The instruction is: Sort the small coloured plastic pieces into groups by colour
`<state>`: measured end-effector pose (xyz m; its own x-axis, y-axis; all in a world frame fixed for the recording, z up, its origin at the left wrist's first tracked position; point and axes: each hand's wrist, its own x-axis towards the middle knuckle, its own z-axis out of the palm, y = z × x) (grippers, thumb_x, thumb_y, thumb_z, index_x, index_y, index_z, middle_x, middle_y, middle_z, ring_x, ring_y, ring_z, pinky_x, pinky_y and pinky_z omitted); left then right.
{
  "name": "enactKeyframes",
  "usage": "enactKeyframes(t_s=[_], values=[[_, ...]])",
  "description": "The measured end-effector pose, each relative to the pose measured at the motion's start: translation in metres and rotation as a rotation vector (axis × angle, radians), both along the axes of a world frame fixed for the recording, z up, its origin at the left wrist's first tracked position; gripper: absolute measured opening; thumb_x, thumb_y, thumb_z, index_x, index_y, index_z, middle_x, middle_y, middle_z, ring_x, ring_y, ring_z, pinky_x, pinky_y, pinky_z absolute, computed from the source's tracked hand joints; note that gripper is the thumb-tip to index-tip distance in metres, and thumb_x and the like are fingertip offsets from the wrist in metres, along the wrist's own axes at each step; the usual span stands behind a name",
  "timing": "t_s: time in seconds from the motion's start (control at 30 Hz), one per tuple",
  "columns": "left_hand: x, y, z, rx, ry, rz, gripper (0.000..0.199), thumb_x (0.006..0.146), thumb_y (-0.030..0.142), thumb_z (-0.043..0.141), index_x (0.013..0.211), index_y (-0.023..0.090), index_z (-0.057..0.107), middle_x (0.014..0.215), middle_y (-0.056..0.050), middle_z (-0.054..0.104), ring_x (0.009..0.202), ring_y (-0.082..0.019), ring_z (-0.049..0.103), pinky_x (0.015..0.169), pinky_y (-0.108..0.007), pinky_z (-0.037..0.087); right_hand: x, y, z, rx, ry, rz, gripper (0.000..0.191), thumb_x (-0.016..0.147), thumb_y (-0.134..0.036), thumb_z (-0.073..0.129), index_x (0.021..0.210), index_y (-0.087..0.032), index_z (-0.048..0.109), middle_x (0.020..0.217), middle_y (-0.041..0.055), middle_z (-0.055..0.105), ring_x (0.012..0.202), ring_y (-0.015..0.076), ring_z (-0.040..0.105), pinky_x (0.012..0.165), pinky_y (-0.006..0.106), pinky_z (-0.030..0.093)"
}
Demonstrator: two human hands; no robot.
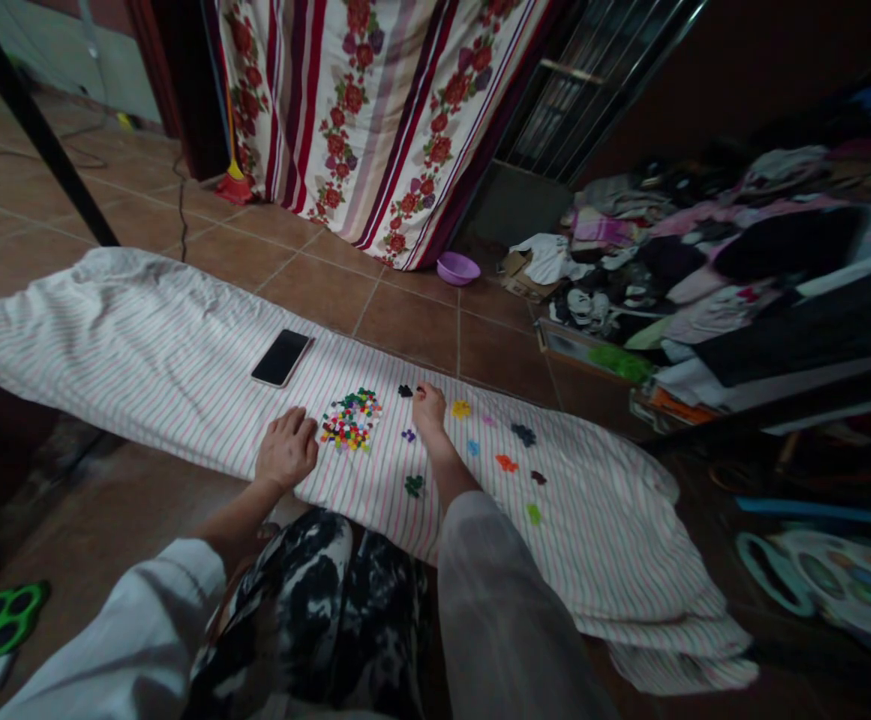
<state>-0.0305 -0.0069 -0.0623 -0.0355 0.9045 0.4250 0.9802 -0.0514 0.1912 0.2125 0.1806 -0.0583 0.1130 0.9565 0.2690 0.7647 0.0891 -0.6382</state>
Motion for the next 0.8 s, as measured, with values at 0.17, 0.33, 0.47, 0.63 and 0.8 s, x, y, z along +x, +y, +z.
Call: enactKeyframes(t_s=[0.17, 0.33, 0.47, 0.63, 0.8], values=[[0.0006, -0.0002, 0.0017, -0.008, -0.021, 0.000, 0.027, 0.085, 0.023, 0.045, 0.105, 0.018, 0.063, 0.126, -0.015, 0.060, 0.122, -0.031, 0.051, 0.097, -0.045, 0.044, -0.0005, 0.0036, -0.0044, -0.043, -0.014, 0.048, 0.040, 0.075, -0.009, 0.042, 0.100, -0.016, 0.071, 0.095, 0.0112, 0.069, 0.098, 0.0219, 0.061, 0.094, 0.034, 0.045], [0.0009, -0.0001, 0.0026, -0.011, -0.054, 0.000, 0.027, 0.085, 0.023, 0.046, 0.105, 0.020, 0.063, 0.124, -0.014, 0.060, 0.122, -0.031, 0.051, 0.097, -0.046, 0.044, -0.0031, 0.0056, -0.0087, -0.055, 0.055, 0.108, 0.041, 0.074, -0.008, 0.042, 0.100, -0.020, 0.071, 0.094, 0.0085, 0.071, 0.097, 0.0212, 0.063, 0.094, 0.035, 0.046], [0.0012, -0.0005, 0.0040, -0.021, -0.051, -0.003, 0.027, 0.085, 0.023, 0.045, 0.106, 0.019, 0.063, 0.125, -0.015, 0.060, 0.122, -0.031, 0.051, 0.098, -0.046, 0.043, -0.0029, 0.0046, -0.0100, -0.039, 0.081, 0.110, 0.042, 0.073, -0.008, 0.042, 0.100, -0.021, 0.071, 0.092, 0.0073, 0.072, 0.096, 0.0204, 0.064, 0.094, 0.034, 0.047], [0.0015, -0.0007, 0.0052, -0.027, -0.055, -0.007, 0.027, 0.086, 0.023, 0.045, 0.106, 0.019, 0.063, 0.125, -0.015, 0.059, 0.123, -0.031, 0.051, 0.098, -0.046, 0.043, -0.0037, 0.0019, -0.0069, -0.087, 0.034, 0.107, 0.044, 0.074, -0.006, 0.040, 0.103, -0.019, 0.071, 0.100, 0.0087, 0.072, 0.101, 0.0212, 0.063, 0.095, 0.034, 0.046], [0.0013, -0.0004, 0.0039, -0.030, -0.040, 0.000, 0.026, 0.086, 0.023, 0.045, 0.105, 0.018, 0.062, 0.125, -0.015, 0.059, 0.123, -0.031, 0.051, 0.098, -0.045, 0.043, -0.0051, 0.0002, -0.0025, -0.082, 0.043, 0.095, 0.044, 0.074, -0.005, 0.040, 0.103, -0.018, 0.071, 0.098, 0.0085, 0.071, 0.099, 0.0209, 0.063, 0.094, 0.034, 0.046]])
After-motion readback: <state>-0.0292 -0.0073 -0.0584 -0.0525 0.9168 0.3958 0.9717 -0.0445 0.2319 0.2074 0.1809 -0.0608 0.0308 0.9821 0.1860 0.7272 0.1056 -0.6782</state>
